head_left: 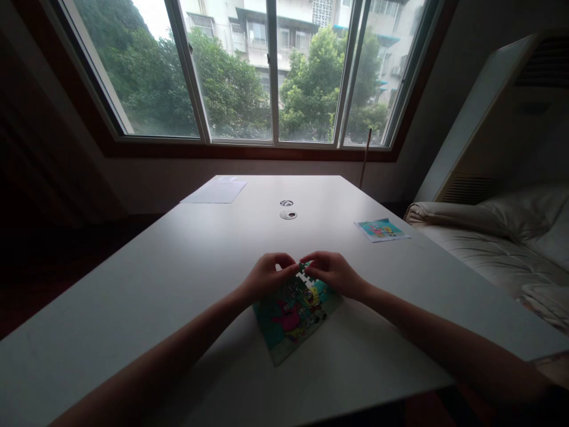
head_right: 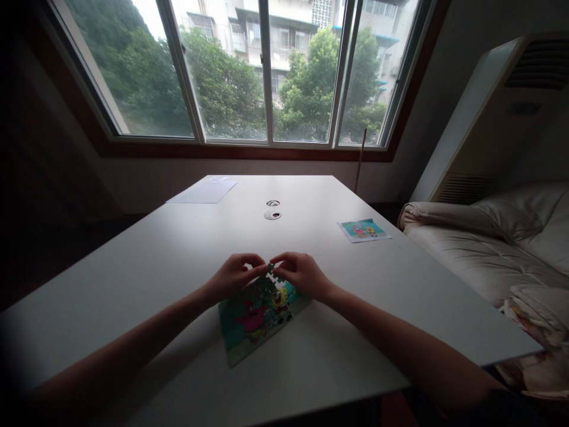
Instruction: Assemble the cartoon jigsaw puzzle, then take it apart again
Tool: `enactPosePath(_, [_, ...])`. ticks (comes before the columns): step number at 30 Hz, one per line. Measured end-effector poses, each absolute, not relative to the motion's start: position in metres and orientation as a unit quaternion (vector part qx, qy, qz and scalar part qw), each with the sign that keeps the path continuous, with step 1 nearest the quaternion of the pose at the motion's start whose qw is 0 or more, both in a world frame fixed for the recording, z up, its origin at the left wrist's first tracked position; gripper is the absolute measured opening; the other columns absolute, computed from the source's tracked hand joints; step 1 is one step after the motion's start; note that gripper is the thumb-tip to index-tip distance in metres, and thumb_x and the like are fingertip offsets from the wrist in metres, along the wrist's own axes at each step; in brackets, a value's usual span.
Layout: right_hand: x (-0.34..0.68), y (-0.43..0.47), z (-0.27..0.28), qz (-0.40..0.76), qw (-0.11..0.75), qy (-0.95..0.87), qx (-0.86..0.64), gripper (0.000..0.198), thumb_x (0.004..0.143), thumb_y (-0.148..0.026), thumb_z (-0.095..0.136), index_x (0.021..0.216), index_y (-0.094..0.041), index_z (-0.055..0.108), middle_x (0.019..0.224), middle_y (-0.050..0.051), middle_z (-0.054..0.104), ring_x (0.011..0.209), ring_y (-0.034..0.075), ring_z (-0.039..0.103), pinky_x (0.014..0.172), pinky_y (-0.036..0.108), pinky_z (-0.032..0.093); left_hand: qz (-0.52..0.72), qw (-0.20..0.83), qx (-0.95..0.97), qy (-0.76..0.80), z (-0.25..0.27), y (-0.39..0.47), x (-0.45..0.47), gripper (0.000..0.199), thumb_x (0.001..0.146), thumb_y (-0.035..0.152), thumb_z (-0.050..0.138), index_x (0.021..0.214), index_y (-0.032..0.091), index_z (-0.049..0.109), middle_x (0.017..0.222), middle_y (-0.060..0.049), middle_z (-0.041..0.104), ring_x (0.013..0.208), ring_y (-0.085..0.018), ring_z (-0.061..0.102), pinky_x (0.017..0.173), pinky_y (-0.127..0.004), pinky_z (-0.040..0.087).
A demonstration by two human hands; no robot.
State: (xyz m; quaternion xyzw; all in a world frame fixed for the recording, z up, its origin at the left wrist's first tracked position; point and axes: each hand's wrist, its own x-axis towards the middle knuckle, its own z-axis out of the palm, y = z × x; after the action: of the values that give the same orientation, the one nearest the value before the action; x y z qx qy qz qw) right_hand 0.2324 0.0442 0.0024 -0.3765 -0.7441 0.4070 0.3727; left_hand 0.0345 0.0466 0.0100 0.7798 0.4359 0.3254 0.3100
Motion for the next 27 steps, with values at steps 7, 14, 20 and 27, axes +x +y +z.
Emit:
enactPosePath(7, [0.246,0.057,0.003,0.252,0.339,-0.799,-0.428,0.017,0.079,-0.030,0.059,0.084,-0.016,0.067,0.072,0.004,0.067,0.064,0.013,0.059,0.062,0.026,0.046,0.312,0.206,0.770,0.516,0.007,0.055,0.022,0.025,0.079,0.036,0.053,0.073,0.016,0.065,0.071,-0.004,0.065,0.066,-0.019,0.057,0.063,-0.030,0.042])
enactPosePath(14, [0.263,0.057,0.020,0.221,0.190,-0.900,-0.324,0.025,0.075,-0.034,0.065,0.096,-0.020,0.065,0.096,0.007,0.060,0.089,0.018,0.054,0.078,0.031,0.043,0.276,0.143,0.820,0.481,0.003,0.049,0.024,0.021,0.080,0.032,0.054,0.091,0.017,0.063,0.084,-0.006,0.059,0.083,-0.023,0.053,0.075,-0.036,0.041])
enactPosePath(20, [0.267,0.045,0.032,0.275,0.031,-0.899,-0.341,0.066,0.052,-0.049,0.077,0.108,-0.021,0.055,0.104,0.006,0.051,0.094,0.022,0.048,0.075,0.029,0.042,0.181,0.169,0.886,0.391,0.012,0.027,0.034,0.037,0.068,0.042,0.070,0.098,0.022,0.062,0.096,-0.007,0.053,0.089,-0.024,0.050,0.077,-0.036,0.042])
enactPosePath(27, [0.272,0.048,0.029,0.251,-0.016,-0.884,-0.394,0.062,0.049,-0.053,0.075,0.097,-0.018,0.056,0.096,0.006,0.052,0.088,0.022,0.048,0.070,0.027,0.041,0.133,0.173,0.902,0.373,0.013,0.026,0.031,0.045,0.066,0.044,0.072,0.103,0.024,0.059,0.102,-0.007,0.049,0.092,-0.025,0.048,0.080,-0.037,0.041])
